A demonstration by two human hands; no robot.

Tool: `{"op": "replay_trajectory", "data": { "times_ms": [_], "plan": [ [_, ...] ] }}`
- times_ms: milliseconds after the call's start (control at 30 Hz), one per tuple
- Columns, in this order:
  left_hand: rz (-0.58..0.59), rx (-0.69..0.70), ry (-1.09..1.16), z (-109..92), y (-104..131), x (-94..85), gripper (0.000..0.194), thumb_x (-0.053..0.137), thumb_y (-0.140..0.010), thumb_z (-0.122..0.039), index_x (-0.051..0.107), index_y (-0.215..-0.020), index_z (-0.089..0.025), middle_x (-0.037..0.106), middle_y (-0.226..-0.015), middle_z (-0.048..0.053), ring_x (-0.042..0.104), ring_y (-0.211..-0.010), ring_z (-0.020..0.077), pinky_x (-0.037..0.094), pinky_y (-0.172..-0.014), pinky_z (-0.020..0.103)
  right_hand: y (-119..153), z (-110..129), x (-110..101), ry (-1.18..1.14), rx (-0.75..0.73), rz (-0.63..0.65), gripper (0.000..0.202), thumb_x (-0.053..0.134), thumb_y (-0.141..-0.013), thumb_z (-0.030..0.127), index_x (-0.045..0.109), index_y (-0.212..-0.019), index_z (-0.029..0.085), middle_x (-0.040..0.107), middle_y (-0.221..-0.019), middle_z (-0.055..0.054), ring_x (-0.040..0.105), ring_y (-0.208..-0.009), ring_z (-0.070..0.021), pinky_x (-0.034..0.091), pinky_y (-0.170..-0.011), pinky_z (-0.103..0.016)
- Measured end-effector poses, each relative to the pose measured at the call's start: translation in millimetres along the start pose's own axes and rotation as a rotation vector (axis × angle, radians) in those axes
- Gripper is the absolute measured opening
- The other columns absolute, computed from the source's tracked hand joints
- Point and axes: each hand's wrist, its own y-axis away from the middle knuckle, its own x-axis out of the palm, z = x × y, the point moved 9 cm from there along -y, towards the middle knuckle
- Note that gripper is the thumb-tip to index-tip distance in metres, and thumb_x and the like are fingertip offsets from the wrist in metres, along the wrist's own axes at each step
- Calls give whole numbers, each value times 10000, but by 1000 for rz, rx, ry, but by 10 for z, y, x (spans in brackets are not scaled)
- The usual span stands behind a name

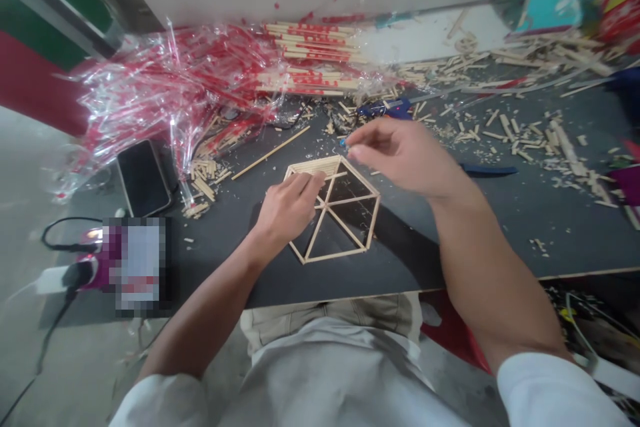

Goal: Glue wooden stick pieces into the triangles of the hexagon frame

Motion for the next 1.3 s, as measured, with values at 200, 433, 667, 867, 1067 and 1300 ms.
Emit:
{"op": "replay_trajectory", "data": {
  "times_ms": [200, 433, 667, 867, 1067, 1300],
  "plan": [
    [-19, -38, 105, 78, 38, -33, 286, 418, -1003, -77, 645, -1143, -181, 705, -831, 26, 682, -731, 136, 490, -648, 209, 261, -35, -584, 414, 194, -95, 235, 633, -928, 388, 756, -1009, 205, 786, -1038, -106, 715, -918, -262, 557, -864, -443],
    [-24, -151, 198, 170, 30, -10, 285, 404, -1065, -175, 672, -1161, -186, 764, -875, 48, 730, -767, 133, 552, -709, 209, 973, -764, -1004, 826, 540, -184, 785, 698, -939, 458, 452, -1558, 42, 558, -1522, -303, 504, -1448, -455, 421, -1190, -529],
    [-80, -168, 195, 179, 2, -18, 282, 440, -1050, -145, 711, -1125, -156, 799, -871, 56, 741, -740, 123, 552, -667, 201, 1219, -1010, -834, 976, 471, 19, 852, 569, -1012, 499, 304, -1633, -22, 361, -1676, -307, 314, -1571, -439, 282, -1291, -498],
    [-170, -166, 131, 150, 7, -73, 287, 466, -1098, -259, 734, -1130, -163, 810, -871, 60, 728, -695, 124, 513, -633, 203, 1382, -811, -717, 1077, 377, 26, 641, 389, -1032, 375, 466, -1501, -55, 594, -1384, -361, 589, -1275, -489, 471, -1083, -559],
    [-216, -78, 24, 26, -13, -177, 275, 454, -1115, -257, 704, -1180, -162, 721, -729, 14, 655, -628, 102, 455, -597, 195, 1469, -587, -394, 497, 501, -11, 476, 353, -1022, 510, 609, -1242, 175, 743, -1105, -195, 718, -1048, -379, 546, -950, -511],
    [-189, -53, -35, -16, -18, -173, 303, 407, -1131, -279, 678, -1194, -158, 650, -694, -4, 615, -613, 111, 448, -596, 206, 1259, -304, 90, 78, 392, 74, 578, 386, -1020, 708, 616, -1242, 227, 741, -1146, -119, 709, -1062, -288, 563, -959, -408]
  ]
}}
